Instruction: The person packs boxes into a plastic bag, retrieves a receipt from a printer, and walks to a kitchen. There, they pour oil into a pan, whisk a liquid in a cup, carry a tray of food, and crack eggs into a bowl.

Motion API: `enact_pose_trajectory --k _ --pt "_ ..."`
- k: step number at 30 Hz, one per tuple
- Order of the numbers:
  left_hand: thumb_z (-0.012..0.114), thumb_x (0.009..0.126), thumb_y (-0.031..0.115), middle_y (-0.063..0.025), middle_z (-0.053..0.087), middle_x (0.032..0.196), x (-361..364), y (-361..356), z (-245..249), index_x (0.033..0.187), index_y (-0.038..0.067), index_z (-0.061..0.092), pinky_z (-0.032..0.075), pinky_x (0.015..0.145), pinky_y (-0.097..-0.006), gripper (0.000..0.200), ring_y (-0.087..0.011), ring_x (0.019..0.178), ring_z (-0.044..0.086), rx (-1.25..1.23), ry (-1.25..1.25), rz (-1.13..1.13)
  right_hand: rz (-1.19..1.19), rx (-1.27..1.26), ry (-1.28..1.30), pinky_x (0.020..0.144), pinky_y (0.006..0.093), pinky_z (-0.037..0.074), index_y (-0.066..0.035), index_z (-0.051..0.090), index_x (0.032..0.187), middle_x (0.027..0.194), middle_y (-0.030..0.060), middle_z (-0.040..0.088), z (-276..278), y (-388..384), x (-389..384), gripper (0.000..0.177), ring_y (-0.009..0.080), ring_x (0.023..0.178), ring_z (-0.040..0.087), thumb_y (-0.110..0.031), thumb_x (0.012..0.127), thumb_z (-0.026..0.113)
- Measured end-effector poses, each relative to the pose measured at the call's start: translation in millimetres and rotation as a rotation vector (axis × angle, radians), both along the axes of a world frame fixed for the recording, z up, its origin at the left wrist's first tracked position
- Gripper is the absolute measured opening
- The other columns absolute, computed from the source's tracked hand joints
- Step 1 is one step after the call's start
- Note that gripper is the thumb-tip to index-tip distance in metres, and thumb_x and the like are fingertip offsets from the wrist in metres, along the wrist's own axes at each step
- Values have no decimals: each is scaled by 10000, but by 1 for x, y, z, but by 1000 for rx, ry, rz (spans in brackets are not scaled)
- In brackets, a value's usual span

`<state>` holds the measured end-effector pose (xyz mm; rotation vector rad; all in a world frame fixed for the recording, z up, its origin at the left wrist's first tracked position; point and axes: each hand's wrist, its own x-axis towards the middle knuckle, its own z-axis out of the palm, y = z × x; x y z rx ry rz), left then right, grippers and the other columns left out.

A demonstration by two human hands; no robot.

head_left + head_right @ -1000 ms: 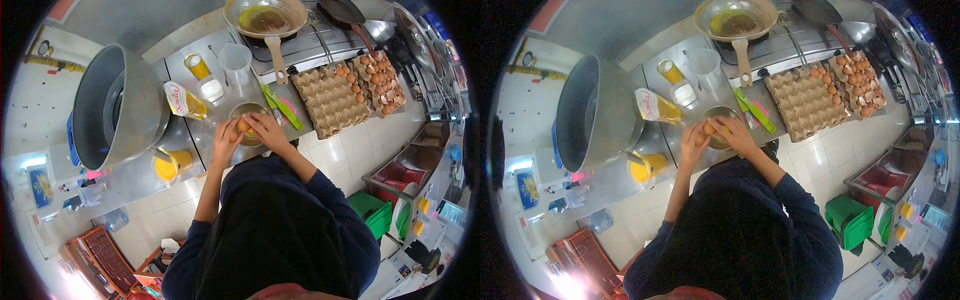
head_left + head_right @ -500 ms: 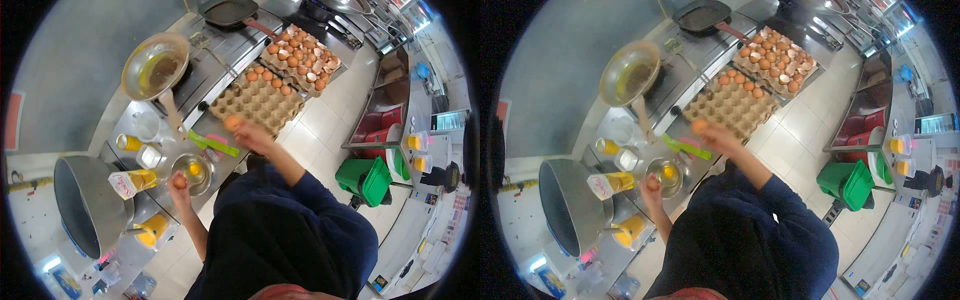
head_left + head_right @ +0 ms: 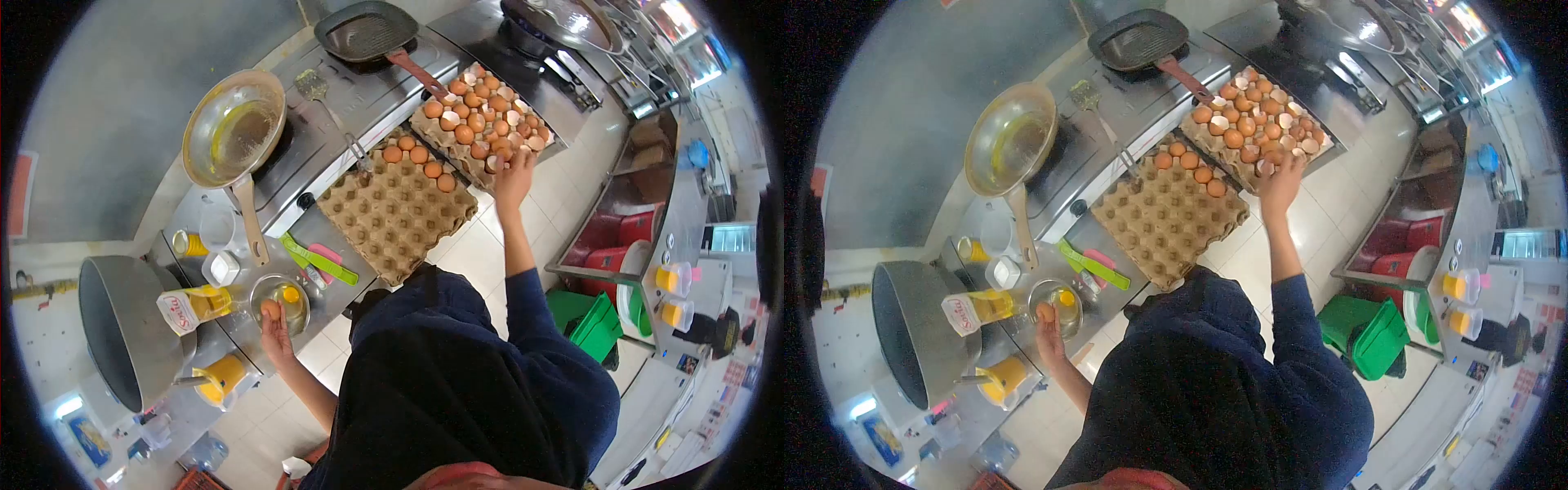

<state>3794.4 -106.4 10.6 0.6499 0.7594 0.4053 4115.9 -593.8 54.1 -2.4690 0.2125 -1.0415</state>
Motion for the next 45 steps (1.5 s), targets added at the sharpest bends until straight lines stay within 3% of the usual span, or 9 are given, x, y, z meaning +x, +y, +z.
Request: enact_pose_trajectory --k 3,11,15,20,24,31,35,38,45 --pt "586 890 177 -207 538 1183 -1 -16 2 1190 -104 453 447 1000 -356 432 -305 1107 537 32 23 11 473 -9 314 764 455 467 -13 546 996 1070 198 506 -20 53 -27 319 380 950 525 -113 721 671" --pt "633 864 262 -149 563 1173 -14 -32 10 1196 -58 480 475 931 -295 486 -212 1089 549 47 158 130 299 -53 652 802 453 459 14 323 1222 1076 248 469 -57 87 -26 621 386 1035 487 -95 715 665" --pt "632 862 300 -150 565 1164 -27 -24 15 1182 -60 492 433 985 -338 501 -228 1087 544 44 141 122 354 99 443 749 404 477 13 447 1191 994 207 566 -51 90 -32 608 336 827 583 -70 653 718" --pt "652 846 305 -174 584 1111 -29 -15 26 1142 -89 514 479 944 -340 511 -253 1041 579 39 125 75 1219 726 831 733 310 492 -67 542 1165 1053 115 548 -12 169 -96 447 212 868 587 -38 733 654" --pt "656 845 298 -180 599 1068 -26 -12 36 1105 -109 528 521 878 -317 500 -248 993 606 12 134 25 1574 749 966 766 326 499 -92 531 1214 1129 87 531 58 275 -179 499 196 1006 562 -58 738 673" --pt "678 829 294 -168 611 1004 -36 18 31 1045 -117 543 550 801 -302 483 -206 891 632 -81 103 -111 1632 173 250 861 374 464 -109 486 1271 1155 126 504 35 373 -235 576 305 1022 538 -140 735 694" --pt "679 827 296 -174 621 961 -37 34 47 1021 -129 550 551 794 -299 484 -207 872 637 -101 149 -94 1536 262 369 867 344 460 -80 481 1262 1145 121 502 33 391 -245 558 271 1033 543 -129 745 685" --pt "675 831 287 -170 631 936 -39 45 51 1014 -135 556 547 790 -289 475 -215 841 645 -45 75 -175 1424 1077 824 803 268 465 -48 521 1179 1090 81 520 20 398 -245 435 120 966 529 -99 775 673" --pt "667 840 221 -122 639 978 -37 63 47 1128 -64 546 513 749 -274 423 -183 864 635 244 117 -521 1310 630 1450 799 266 469 -9 564 1105 976 59 601 14 397 -232 388 137 897 569 -150 773 706"
